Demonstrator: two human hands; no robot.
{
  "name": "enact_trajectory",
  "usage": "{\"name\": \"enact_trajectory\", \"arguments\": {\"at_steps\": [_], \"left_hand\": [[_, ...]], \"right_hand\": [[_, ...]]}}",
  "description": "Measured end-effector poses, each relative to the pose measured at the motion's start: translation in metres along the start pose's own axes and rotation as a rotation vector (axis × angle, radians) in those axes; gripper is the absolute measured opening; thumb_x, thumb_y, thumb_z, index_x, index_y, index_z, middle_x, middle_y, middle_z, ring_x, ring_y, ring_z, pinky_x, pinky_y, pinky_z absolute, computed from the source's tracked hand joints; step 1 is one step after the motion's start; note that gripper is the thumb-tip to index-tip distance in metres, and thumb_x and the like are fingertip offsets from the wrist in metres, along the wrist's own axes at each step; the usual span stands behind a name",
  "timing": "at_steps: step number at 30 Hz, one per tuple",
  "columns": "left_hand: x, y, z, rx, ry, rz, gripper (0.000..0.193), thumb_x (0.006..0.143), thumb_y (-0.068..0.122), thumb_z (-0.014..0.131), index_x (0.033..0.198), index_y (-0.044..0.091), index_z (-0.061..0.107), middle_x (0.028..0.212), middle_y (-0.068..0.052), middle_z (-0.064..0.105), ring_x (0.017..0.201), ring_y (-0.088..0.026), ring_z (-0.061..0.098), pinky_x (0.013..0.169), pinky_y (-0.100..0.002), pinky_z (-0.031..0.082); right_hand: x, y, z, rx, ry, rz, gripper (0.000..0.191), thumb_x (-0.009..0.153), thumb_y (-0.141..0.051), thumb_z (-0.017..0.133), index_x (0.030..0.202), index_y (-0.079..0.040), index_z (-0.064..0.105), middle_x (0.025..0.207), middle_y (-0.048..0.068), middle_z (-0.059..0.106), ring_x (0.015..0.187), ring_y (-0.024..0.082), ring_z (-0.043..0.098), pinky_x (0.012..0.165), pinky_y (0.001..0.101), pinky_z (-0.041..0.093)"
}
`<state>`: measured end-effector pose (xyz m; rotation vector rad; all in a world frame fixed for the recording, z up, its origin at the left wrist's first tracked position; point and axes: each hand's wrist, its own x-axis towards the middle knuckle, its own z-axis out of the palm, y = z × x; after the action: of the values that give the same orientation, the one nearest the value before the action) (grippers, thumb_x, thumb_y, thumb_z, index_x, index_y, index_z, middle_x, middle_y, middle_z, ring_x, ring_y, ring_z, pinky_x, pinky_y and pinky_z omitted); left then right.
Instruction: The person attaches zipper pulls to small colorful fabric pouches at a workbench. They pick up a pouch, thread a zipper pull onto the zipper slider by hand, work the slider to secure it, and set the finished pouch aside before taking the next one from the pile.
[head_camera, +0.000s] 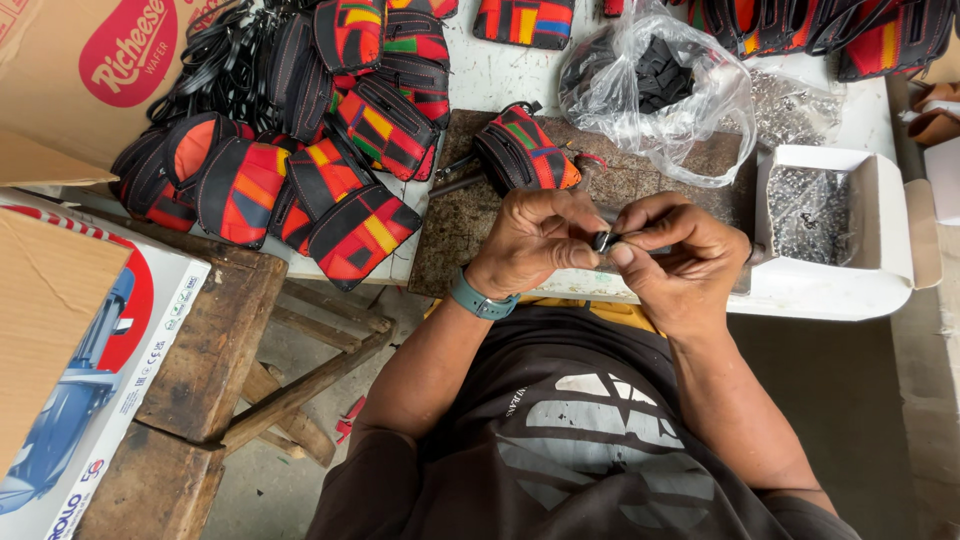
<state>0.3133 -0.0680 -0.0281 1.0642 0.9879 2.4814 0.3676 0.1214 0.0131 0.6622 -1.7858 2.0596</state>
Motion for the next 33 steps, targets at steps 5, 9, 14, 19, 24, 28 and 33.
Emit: {"name": "enact_trajectory", "arguments": {"at_steps": [5,9,14,19,24,28,33], "left_hand": [[-0.003,0.004,0.002,0.248,0.108,-0.006,0.025,0.091,-0.002,0.082,0.113,0.002,0.071,0.109,-0.007,0.069,0.103,-0.013,0.069,0.092,-0.030,0.061],[-0.004,0.003,0.001,0.184,0.187,-0.038,0.024,0.088,-0.001,0.083,0.109,0.000,0.071,0.106,-0.007,0.070,0.101,-0.015,0.071,0.090,-0.033,0.064],[-0.004,0.004,-0.005,0.344,0.056,-0.061,0.024,0.088,-0.003,0.086,0.107,-0.001,0.070,0.106,-0.007,0.070,0.102,-0.012,0.069,0.090,-0.028,0.061],[0.002,0.001,-0.002,0.341,0.106,-0.110,0.023,0.087,0.000,0.085,0.103,0.001,0.069,0.102,-0.005,0.071,0.098,-0.011,0.071,0.088,-0.027,0.063],[0.005,0.008,-0.001,0.264,0.000,-0.079,0.026,0.084,0.001,0.087,0.102,0.000,0.069,0.098,-0.005,0.071,0.095,-0.010,0.070,0.085,-0.026,0.060],[0.000,0.014,0.001,0.304,-0.004,-0.072,0.023,0.085,-0.003,0.087,0.100,-0.001,0.070,0.098,-0.006,0.071,0.091,-0.009,0.068,0.085,-0.026,0.058],[-0.001,0.016,0.007,0.457,0.025,-0.090,0.022,0.089,-0.005,0.084,0.104,-0.003,0.069,0.105,-0.008,0.070,0.099,-0.013,0.069,0.090,-0.028,0.060]], "right_hand": [[0.004,-0.003,0.008,-0.150,0.083,-0.035,0.015,0.094,0.008,0.077,0.093,0.002,0.064,0.101,0.013,0.067,0.088,0.011,0.064,0.079,0.0232,0.055],[0.012,-0.007,-0.002,-0.193,-0.055,0.031,0.015,0.089,0.009,0.078,0.091,0.002,0.065,0.103,0.013,0.068,0.091,0.013,0.065,0.079,0.0257,0.055],[0.008,0.001,-0.004,0.037,-0.089,0.116,0.019,0.090,0.010,0.078,0.090,0.000,0.062,0.098,0.011,0.066,0.088,0.012,0.064,0.078,0.0233,0.054],[0.005,0.001,-0.008,-0.227,-0.067,0.053,0.017,0.092,0.011,0.074,0.089,0.001,0.061,0.103,0.012,0.066,0.088,0.012,0.064,0.082,0.0249,0.054],[0.007,-0.004,-0.017,-0.004,-0.137,0.149,0.018,0.087,0.008,0.081,0.093,0.001,0.066,0.100,0.011,0.067,0.087,0.012,0.064,0.081,0.0255,0.055],[0.006,0.000,-0.016,0.105,-0.171,0.182,0.018,0.088,0.008,0.082,0.090,0.002,0.065,0.095,0.011,0.067,0.087,0.013,0.064,0.077,0.0240,0.053],[0.008,-0.001,-0.016,-0.001,-0.149,0.219,0.019,0.088,0.006,0.082,0.090,0.000,0.063,0.097,0.011,0.067,0.083,0.012,0.063,0.075,0.0233,0.053]]}}
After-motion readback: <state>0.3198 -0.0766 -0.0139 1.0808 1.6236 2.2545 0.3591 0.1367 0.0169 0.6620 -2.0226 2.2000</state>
